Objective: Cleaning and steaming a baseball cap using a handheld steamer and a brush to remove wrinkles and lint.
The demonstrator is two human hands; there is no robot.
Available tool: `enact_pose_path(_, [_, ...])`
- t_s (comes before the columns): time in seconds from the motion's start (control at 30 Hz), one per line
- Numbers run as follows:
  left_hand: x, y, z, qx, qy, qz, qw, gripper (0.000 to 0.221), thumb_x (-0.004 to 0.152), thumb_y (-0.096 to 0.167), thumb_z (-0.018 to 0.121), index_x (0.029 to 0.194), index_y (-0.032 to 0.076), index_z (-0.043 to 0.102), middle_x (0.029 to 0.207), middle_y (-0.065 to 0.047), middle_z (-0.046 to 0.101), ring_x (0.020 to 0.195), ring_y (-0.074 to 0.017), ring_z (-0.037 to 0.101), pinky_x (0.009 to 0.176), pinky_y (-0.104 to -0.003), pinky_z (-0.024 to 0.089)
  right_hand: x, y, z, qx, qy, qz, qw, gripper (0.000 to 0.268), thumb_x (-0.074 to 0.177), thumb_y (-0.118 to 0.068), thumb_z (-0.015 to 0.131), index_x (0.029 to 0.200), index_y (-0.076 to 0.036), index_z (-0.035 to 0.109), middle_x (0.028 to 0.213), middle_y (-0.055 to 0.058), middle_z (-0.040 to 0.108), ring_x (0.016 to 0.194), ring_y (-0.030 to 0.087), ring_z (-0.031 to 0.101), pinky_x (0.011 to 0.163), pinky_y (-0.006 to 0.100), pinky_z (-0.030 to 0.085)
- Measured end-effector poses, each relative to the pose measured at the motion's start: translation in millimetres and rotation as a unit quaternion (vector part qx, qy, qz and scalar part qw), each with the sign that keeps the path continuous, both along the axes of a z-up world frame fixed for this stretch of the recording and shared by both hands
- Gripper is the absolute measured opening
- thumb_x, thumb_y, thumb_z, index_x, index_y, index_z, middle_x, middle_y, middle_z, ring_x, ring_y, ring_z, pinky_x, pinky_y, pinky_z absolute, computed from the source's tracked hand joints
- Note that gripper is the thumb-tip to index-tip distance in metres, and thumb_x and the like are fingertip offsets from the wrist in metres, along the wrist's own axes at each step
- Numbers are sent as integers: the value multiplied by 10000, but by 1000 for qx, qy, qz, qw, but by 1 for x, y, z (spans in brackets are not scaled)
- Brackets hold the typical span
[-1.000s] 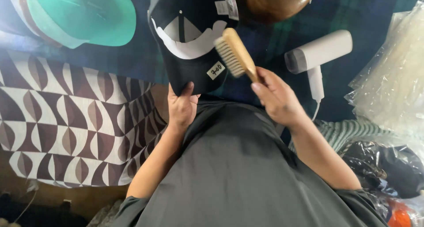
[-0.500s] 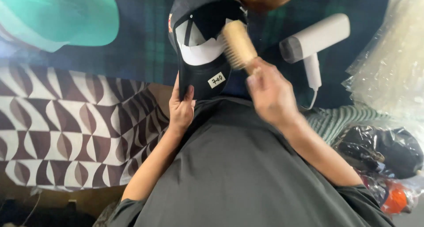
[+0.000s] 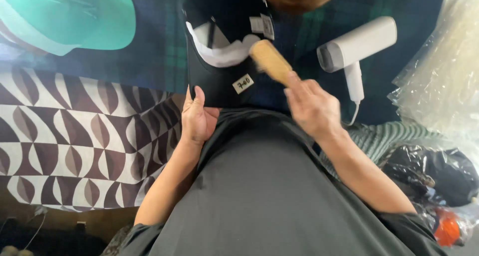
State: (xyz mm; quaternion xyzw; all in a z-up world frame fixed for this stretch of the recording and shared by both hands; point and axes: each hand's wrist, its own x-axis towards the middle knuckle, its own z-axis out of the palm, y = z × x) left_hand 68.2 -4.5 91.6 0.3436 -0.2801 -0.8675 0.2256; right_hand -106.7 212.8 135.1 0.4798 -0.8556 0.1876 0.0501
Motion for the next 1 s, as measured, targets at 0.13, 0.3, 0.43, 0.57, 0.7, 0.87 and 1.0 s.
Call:
enact_pose_path(0.13, [5,3,0,-9,-27,-1,1000,371,1101,277,490,1429,114,547,1252,-255,702,1153,-403,702,956,-603,599,27,-22,38,-12,-74,54,996,170,958,-297,660,1060,-207,763,767,-18,639,684,200,660,579,290,547])
enact_pose_path(0.3, [43,-53,-31,-242,-126,-121,955,344,1085,140,556,1391,-11,593,1208,-247,693,1153,-247,622,1008,-485,571,-19,35,-2,-21,-77,-41,996,262,961,-243,760,1207,-154,762,956,39,755,830,238,731,670,377,586])
enact_pose_path(0.43, [24,-74,11,-284,-118,-159,938,280,1039,69,633,1312,30,678,1121,-198,726,1078,-209,644,973,-456,584,-22,78,-1,-57,-164,-76,982,414,927,-187,838,1330,-153,752,949,48,754,795,262,729,698,393,585])
enact_pose_path(0.57, [7,-85,18,-272,-111,-172,940,214,1032,95,662,1231,58,732,973,-131,742,966,-161,665,897,-381,598,-27,38,16,-151,-103,-71,981,406,940,-254,854,1166,38,684,900,200,668,806,421,699,694,437,571])
enact_pose_path(0.7, [-10,-70,30,-218,-79,-186,955,210,988,110,714,1187,56,753,893,-98,732,884,-125,647,853,-339,597,-48,-10,29,-126,50,-56,989,510,907,-420,919,1065,-5,668,1094,100,649,893,290,703,783,363,602])
enact_pose_path(0.87, [-27,-112,48,-193,-69,-371,906,307,969,219,700,1223,47,689,1084,-8,693,994,-124,659,903,-277,564,-64,-37,58,-32,-66,11,997,581,893,-343,961,1080,29,556,1206,109,610,965,283,660,626,433,555])
enact_pose_path(1.0, [-73,-137,84,-368,-159,-509,761,459,933,332,681,1304,61,665,1308,-63,700,1187,-178,645,1035,-333,502,-75,-70,72,-68,-58,161,983,453,1019,-314,842,925,-41,493,1292,170,710,1017,373,691,765,444,555])
